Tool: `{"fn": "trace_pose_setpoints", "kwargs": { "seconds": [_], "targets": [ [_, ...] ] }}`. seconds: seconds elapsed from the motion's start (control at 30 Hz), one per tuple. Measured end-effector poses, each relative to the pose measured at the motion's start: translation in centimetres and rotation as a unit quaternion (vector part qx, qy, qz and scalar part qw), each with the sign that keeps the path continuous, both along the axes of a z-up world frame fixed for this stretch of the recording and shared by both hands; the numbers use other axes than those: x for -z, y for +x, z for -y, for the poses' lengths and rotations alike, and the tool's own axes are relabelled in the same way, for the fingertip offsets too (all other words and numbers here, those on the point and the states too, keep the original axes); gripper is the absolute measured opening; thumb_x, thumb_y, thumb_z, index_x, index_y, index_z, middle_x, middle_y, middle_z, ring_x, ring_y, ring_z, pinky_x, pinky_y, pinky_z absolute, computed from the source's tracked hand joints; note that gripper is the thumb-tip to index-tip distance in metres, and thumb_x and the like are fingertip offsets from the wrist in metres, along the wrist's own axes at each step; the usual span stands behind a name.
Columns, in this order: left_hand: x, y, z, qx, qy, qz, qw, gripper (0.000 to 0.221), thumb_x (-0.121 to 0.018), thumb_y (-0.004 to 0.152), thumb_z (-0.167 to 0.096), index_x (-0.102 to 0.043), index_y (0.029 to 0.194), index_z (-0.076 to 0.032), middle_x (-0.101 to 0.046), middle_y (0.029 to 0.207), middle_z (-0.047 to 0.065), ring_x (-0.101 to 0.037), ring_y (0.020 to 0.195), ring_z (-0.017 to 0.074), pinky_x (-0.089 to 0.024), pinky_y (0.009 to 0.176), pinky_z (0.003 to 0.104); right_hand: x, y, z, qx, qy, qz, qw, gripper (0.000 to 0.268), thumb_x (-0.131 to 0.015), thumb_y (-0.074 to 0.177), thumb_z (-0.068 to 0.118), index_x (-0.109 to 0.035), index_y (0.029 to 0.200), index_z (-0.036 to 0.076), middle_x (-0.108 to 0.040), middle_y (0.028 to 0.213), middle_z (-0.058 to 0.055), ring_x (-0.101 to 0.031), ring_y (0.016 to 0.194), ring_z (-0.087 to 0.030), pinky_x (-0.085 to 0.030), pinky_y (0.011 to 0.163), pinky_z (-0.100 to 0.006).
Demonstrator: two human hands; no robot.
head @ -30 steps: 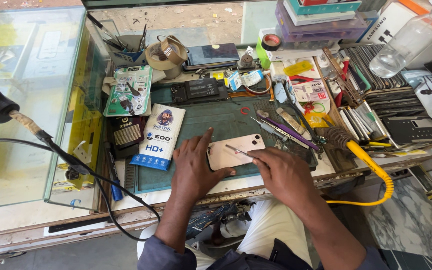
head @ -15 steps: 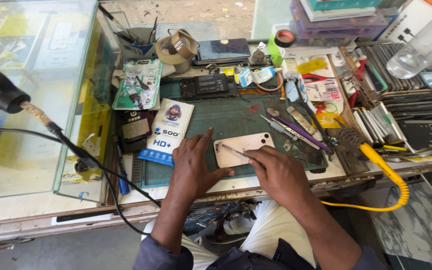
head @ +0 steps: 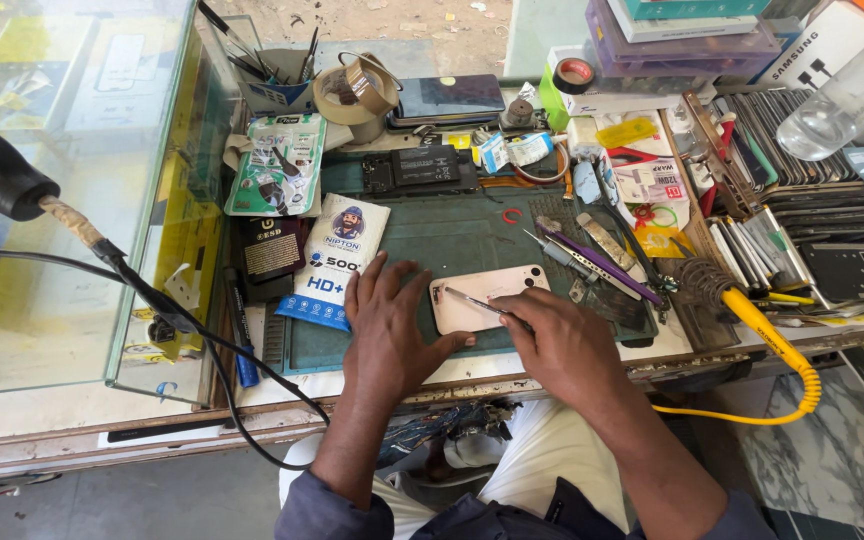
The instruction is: The person uses a metal prying tool to carefully separate the back cover of a smartphone from its frame. They work along the edges of the device, inserting the tool into the seam to release the adhesive or clips holding the cover in place.
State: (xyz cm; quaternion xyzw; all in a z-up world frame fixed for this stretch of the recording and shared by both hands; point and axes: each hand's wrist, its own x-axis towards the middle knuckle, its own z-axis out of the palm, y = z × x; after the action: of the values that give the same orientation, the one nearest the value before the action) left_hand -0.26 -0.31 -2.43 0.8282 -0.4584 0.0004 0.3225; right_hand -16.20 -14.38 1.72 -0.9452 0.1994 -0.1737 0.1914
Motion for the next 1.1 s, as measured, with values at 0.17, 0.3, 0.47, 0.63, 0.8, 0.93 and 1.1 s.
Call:
{"fn": "trace_pose_setpoints", "kwargs": {
  "seconds": [0.17, 0.3, 0.47, 0.63, 0.8, 0.93, 1.1],
  "targets": [
    [0.1, 0.1, 0.0, -0.006, 0.017, -0.008, 1.000, 0.087, -0.091, 0.059, -0.057, -0.067, 0.126, -0.007, -0.051, 0.144, 0.014, -0.025, 0.149, 0.0380, -0.003, 0.121, 0.062, -0.2, 0.5, -0.3, 0.008, -0.013, -0.034, 0.999, 0.021, -0.067, 0.092, 0.018, -0.077, 0.110, 0.017, -0.072, 0.088, -0.006, -0.072, 0.073, -0.031, -0.057, 0.064, -0.043],
    [0.0, 0.1, 0.0, -0.008, 0.015, -0.009, 1.000, 0.086, -0.091, 0.059, -0.056, -0.068, 0.126, -0.007, -0.051, 0.145, 0.014, -0.025, 0.149, 0.0373, -0.002, 0.121, 0.062, -0.4, 0.7, -0.4, 0.005, -0.025, -0.028, 0.999, 0.020, -0.067, 0.091, 0.019, -0.077, 0.108, 0.016, -0.073, 0.087, -0.006, -0.072, 0.074, -0.032, -0.057, 0.065, -0.043],
    [0.0, 0.1, 0.0, -0.009, 0.016, -0.013, 1.000, 0.083, -0.091, 0.060, -0.054, -0.068, 0.125, -0.007, -0.051, 0.145, 0.013, -0.026, 0.149, 0.0374, -0.002, 0.122, 0.062, -0.4, 1.0, -0.7, 0.004, -0.031, -0.031, 0.999, 0.019, -0.067, 0.092, 0.019, -0.077, 0.108, 0.015, -0.073, 0.088, -0.007, -0.072, 0.075, -0.032, -0.057, 0.066, -0.044],
    [-0.2, 0.1, 0.0, -0.010, 0.014, -0.017, 1.000, 0.081, -0.092, 0.059, -0.054, -0.069, 0.123, -0.008, -0.051, 0.145, 0.013, -0.026, 0.149, 0.0372, -0.001, 0.122, 0.062, -1.1, 1.1, -0.8, 0.000, -0.027, -0.046, 0.999, 0.023, -0.065, 0.092, 0.017, -0.077, 0.112, 0.017, -0.073, 0.090, -0.007, -0.072, 0.076, -0.032, -0.057, 0.067, -0.044],
    [-0.6, 0.0, 0.0, -0.012, 0.024, -0.023, 0.999, 0.080, -0.092, 0.059, -0.053, -0.070, 0.122, -0.009, -0.051, 0.146, 0.012, -0.025, 0.149, 0.0363, -0.001, 0.121, 0.062, -1.6, 1.3, -0.8, 0.001, -0.021, -0.080, 0.997, 0.025, -0.063, 0.093, 0.017, -0.076, 0.114, 0.016, -0.075, 0.096, -0.007, -0.073, 0.078, -0.032, -0.059, 0.071, -0.045],
    [-0.8, -0.1, 0.0, -0.016, 0.029, -0.029, 0.999, 0.079, -0.092, 0.059, -0.054, -0.070, 0.121, -0.010, -0.050, 0.147, 0.011, -0.024, 0.150, 0.0354, 0.000, 0.122, 0.062, -1.7, 1.5, -1.0, 0.000, -0.043, -0.104, 0.994, 0.025, -0.061, 0.094, 0.017, -0.076, 0.114, 0.016, -0.076, 0.096, -0.009, -0.073, 0.080, -0.033, -0.059, 0.072, -0.046],
    [-0.8, -0.1, 0.1, -0.018, 0.038, -0.035, 0.998, 0.078, -0.092, 0.059, -0.054, -0.070, 0.121, -0.010, -0.049, 0.149, 0.010, -0.024, 0.150, 0.0353, 0.001, 0.121, 0.063, -1.6, 1.9, -1.0, -0.007, -0.078, -0.147, 0.986, 0.026, -0.059, 0.096, 0.017, -0.074, 0.117, 0.014, -0.076, 0.094, -0.011, -0.074, 0.080, -0.031, -0.060, 0.073, -0.045]
  ]
}}
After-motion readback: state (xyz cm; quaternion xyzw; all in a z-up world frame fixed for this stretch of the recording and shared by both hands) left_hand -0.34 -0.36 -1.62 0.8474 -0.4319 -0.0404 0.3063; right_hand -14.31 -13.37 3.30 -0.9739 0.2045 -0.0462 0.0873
